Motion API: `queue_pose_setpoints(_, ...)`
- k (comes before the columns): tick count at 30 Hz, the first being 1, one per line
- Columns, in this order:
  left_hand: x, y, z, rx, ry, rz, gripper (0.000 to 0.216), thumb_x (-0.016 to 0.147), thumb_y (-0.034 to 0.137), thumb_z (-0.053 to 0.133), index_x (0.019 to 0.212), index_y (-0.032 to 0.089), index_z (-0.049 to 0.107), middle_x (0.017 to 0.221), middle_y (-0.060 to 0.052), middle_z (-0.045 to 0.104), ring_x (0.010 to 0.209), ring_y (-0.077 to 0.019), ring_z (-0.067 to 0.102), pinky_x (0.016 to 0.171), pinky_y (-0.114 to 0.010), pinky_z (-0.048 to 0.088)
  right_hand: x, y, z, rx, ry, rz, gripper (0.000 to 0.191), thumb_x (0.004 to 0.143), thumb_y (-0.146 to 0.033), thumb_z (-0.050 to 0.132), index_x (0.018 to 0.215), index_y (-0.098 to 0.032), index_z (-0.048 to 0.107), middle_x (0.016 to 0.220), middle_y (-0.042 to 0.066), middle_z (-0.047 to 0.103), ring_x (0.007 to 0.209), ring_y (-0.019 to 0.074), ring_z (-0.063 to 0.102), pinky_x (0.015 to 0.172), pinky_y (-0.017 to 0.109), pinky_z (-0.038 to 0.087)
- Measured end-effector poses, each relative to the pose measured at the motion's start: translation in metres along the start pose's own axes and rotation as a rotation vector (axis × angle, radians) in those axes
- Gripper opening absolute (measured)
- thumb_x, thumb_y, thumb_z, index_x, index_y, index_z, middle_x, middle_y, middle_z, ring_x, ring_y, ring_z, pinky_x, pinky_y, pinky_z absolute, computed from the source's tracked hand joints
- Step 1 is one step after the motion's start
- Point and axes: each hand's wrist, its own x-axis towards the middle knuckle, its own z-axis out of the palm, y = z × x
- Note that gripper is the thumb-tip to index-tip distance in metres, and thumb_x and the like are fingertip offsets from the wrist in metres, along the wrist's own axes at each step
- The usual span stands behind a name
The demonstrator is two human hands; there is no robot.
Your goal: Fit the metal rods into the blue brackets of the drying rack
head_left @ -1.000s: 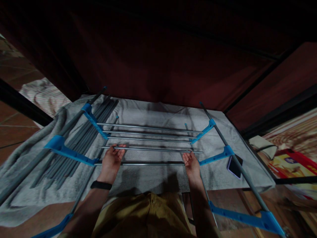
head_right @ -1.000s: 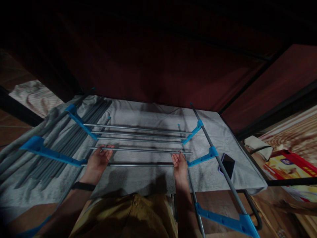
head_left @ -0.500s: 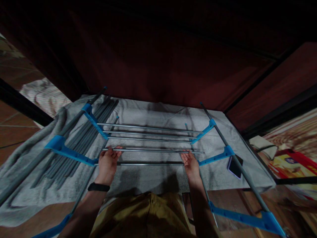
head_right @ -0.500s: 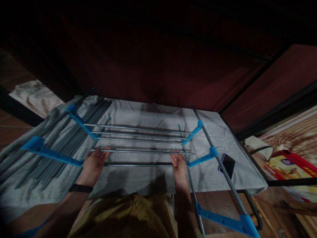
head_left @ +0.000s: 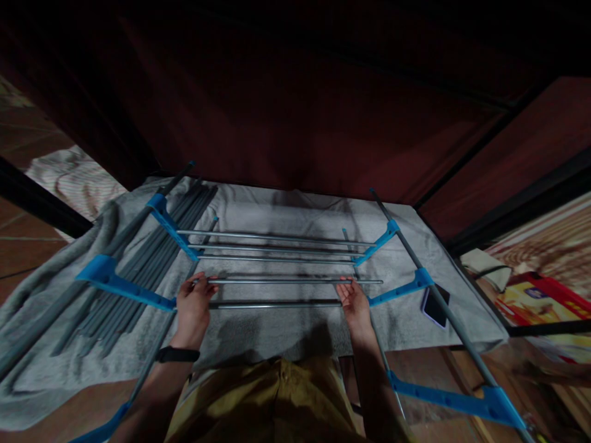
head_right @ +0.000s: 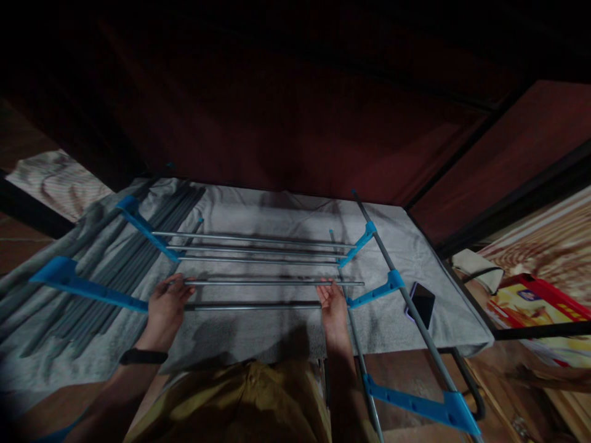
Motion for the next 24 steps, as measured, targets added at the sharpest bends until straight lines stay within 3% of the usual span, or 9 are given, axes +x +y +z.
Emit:
queue_pose_setpoints(8, 0.01, -0.002, -0.012, 0.1, -0.03, 0.106, 0.013, 0.083, 0.009, 0.071, 0.091, 0.017, 0.065, 0.074, 0.003, 0.065, 0.061, -0.0098, 0.063, 0.06, -0.019, 0.052, -0.002, 0.002, 0.011, 0.044, -0.002, 0.027, 0.009, 0.085, -0.028, 0.075, 0.088, -0.023, 0.069, 0.087, 0.001, 0.079, 0.082, 0.0142, 0.075, 0.085, 0.028, 0.063)
queue_pose_setpoints(15, 0.018, 0.002, -0.02, 0.155, 0.033, 0.175, 0.012, 0.079, 0.016, 0.07, 0.087, 0.018, 0.061, 0.069, 0.005, 0.058, 0.059, -0.0106, 0.058, 0.056, -0.021, 0.049, 0.005, -0.009, 0.012, 0.076, 0.058, -0.006, 0.005, 0.09, -0.028, 0.068, 0.089, -0.024, 0.067, 0.085, 0.001, 0.079, 0.081, 0.0153, 0.076, 0.082, 0.028, 0.063)
queue_pose_setpoints(24, 0.024, -0.007, -0.025, 0.251, 0.059, 0.246, 0.019, 0.069, 0.024, 0.073, 0.084, 0.018, 0.062, 0.077, 0.003, 0.06, 0.064, -0.0118, 0.055, 0.06, -0.025, 0.049, 0.02, -0.021, 0.004, 0.077, 0.125, 0.0, 0.008, 0.093, -0.027, 0.06, 0.089, -0.023, 0.066, 0.087, 0.001, 0.078, 0.081, 0.0137, 0.075, 0.078, 0.025, 0.063)
